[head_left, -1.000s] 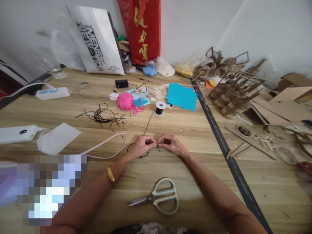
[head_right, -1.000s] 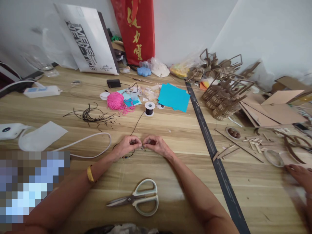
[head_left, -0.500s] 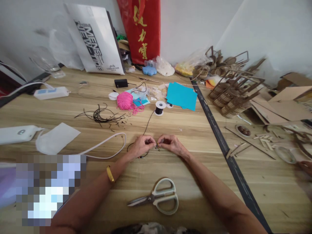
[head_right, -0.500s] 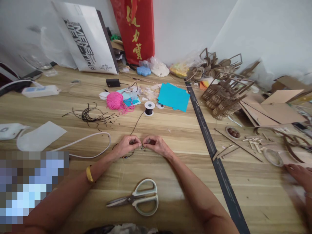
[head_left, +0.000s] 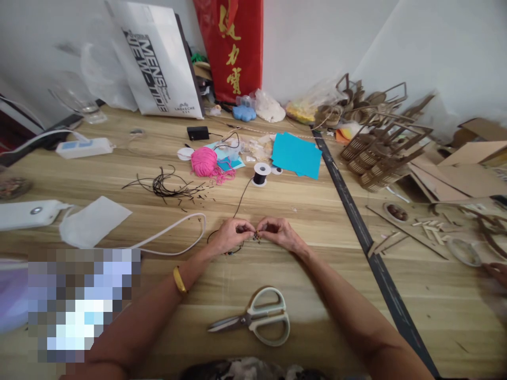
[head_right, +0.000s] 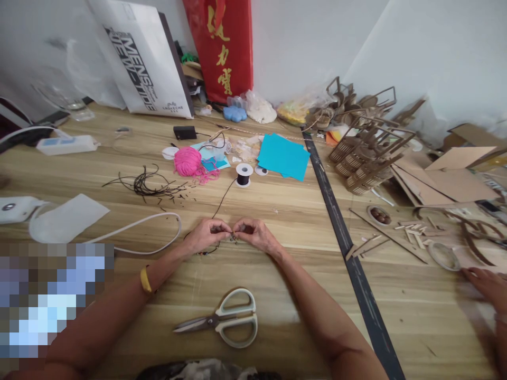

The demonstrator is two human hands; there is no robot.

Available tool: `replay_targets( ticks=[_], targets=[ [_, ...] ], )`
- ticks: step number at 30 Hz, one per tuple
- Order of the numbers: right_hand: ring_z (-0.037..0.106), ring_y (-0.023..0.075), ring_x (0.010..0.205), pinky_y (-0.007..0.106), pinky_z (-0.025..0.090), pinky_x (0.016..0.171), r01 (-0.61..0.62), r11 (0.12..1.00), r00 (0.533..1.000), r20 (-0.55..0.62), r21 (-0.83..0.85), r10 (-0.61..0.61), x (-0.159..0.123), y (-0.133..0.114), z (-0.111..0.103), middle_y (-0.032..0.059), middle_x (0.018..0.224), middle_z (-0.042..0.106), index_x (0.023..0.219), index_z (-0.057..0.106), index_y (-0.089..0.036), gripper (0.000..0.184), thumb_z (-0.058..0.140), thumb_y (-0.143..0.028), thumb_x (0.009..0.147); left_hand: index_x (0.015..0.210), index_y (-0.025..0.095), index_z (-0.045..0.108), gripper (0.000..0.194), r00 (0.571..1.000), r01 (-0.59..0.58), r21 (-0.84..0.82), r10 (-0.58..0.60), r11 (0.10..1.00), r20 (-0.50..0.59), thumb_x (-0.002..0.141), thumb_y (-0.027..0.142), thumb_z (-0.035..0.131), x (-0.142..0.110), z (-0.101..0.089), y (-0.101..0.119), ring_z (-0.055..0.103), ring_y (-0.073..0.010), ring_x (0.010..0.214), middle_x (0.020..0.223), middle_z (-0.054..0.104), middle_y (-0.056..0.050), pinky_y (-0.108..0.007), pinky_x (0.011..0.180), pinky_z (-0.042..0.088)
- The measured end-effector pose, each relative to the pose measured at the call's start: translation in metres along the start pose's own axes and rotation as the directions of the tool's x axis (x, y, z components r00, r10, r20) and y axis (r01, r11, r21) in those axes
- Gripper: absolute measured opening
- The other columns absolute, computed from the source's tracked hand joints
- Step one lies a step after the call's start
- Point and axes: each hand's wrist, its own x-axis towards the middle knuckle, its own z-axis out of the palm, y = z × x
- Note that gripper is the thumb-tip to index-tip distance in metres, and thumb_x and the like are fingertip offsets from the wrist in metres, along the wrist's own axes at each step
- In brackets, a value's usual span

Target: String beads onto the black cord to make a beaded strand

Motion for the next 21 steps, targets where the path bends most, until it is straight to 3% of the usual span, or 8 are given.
replay_targets(
  ticks=[12,21],
  targets=[
    [0.053,0.0096,0.061,0.02,0.04,0.055,-0.009,1.0,1.0,0.004,0.006,0.009,-0.0011,-0.0002,-0.001,0.0015,0.07,0.061,0.082,0.064,-0.013,0.027,0.068,-0.039,0.076,0.086,0.011,0.066,0.021,0.999,0.014,-0.123,-0.007,0.992,0.051,0.067,0.021,0.068,0.001,-0.0012,0.0002,0.061,-0.0131,0.069,0.074,0.068,-0.006,-0.024,0.068,0.049],
    [0.049,0.0081,0.056,0.019,0.036,0.052,-0.028,1.0,1.0,0.014,-0.002,0.028,-0.0013,-0.0022,-0.0018,0.0,0.066,0.059,0.081,0.063,-0.013,0.027,0.067,-0.039,0.076,0.078,0.011,0.065,0.017,1.0,0.01,-0.036,-0.009,0.999,0.022,0.071,0.026,0.066,-0.0001,-0.0014,0.0004,0.058,-0.0122,0.064,0.069,0.066,-0.004,-0.022,0.061,0.046]
  ],
)
